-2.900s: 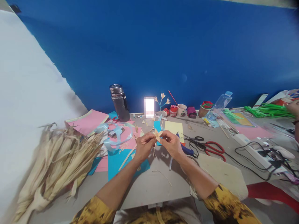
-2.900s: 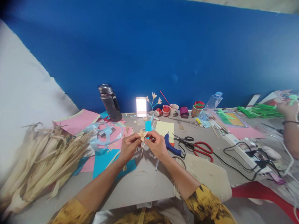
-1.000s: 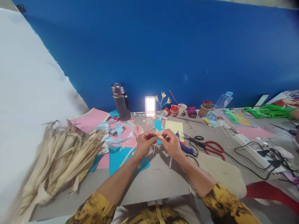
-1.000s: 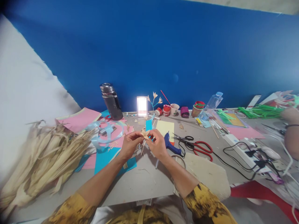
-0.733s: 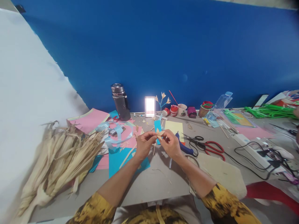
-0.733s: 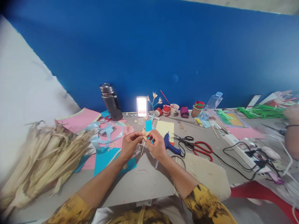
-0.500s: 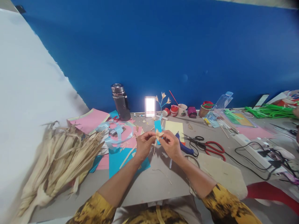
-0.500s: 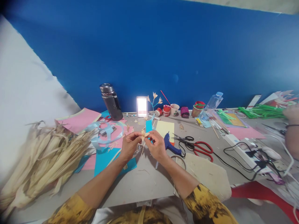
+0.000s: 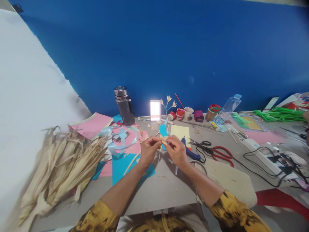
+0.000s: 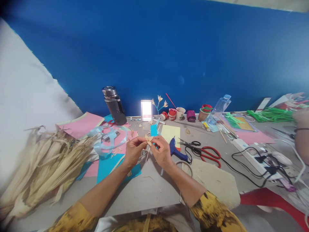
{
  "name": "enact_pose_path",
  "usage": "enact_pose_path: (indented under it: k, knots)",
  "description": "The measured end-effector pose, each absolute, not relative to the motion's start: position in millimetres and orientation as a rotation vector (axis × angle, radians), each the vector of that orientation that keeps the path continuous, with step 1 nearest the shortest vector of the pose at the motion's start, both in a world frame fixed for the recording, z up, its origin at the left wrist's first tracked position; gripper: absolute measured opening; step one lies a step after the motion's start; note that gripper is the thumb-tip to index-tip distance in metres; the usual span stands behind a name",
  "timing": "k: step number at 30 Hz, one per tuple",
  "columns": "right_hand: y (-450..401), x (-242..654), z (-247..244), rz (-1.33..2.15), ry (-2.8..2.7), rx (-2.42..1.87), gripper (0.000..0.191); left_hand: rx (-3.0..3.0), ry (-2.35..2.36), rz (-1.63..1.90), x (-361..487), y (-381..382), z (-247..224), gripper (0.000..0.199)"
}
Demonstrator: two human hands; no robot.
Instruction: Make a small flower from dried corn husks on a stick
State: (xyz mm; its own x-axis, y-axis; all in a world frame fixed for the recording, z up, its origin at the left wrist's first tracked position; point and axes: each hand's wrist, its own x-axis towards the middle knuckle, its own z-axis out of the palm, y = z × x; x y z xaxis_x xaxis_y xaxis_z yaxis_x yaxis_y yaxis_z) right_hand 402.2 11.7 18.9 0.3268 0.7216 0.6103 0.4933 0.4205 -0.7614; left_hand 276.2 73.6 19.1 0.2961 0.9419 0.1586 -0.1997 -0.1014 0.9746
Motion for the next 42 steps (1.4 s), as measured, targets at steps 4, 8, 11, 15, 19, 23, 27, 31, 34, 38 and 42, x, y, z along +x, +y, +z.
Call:
enact_pose_path:
  k: [4, 8, 11, 15, 19, 23, 27, 31, 34, 38, 42]
  knots:
    - [11.4, 402.7, 18.5, 0.213, -1.320, -1.222, 0.010, 1.321, 0.792, 1.153, 276.5, 72.2, 20.7, 0.012]
    - [11.0, 402.4, 18.2, 0.224, -1.313, -1.236, 0.011, 1.322, 0.800, 1.157, 278.1, 70.9, 19.9, 0.012]
    - [11.2, 402.0, 17.1, 0.236, -1.306, -1.257, 0.012, 1.300, 0.796, 1.164, 279.5, 69.4, 19.6, 0.013]
    - [11.8, 401.6, 16.6, 0.267, -1.284, -1.276, 0.013, 1.278, 0.806, 1.177, 279.9, 68.6, 21.0, 0.013]
    - [11.5, 401.5, 18.3, 0.321, -1.276, -1.264, 0.013, 1.296, 0.829, 1.182, 278.5, 70.0, 23.6, 0.014]
    - [11.5, 402.2, 19.5, 0.313, -1.293, -1.278, 0.013, 1.252, 0.796, 1.206, 277.9, 72.2, 26.1, 0.018]
    - [11.9, 404.8, 21.1, 0.278, -1.268, -1.304, 0.012, 1.195, 0.765, 1.249, 277.8, 75.7, 25.9, 0.021]
    - [10.4, 408.6, 23.4, 0.391, -1.234, -1.327, 0.016, 1.201, 0.784, 1.265, 276.6, 78.1, 25.9, 0.019]
    - [9.0, 410.9, 23.5, 0.614, -1.191, -1.296, 0.032, 1.205, 0.794, 1.265, 275.7, 78.3, 26.8, 0.020]
    - [9.5, 411.3, 22.2, 0.844, -1.142, -1.195, 0.038, 1.219, 0.792, 1.254, 275.9, 78.1, 24.7, 0.021]
    - [13.2, 412.2, 22.2, 0.985, -0.990, -1.136, 0.029, 1.270, 0.744, 1.203, 276.2, 78.2, 21.2, 0.023]
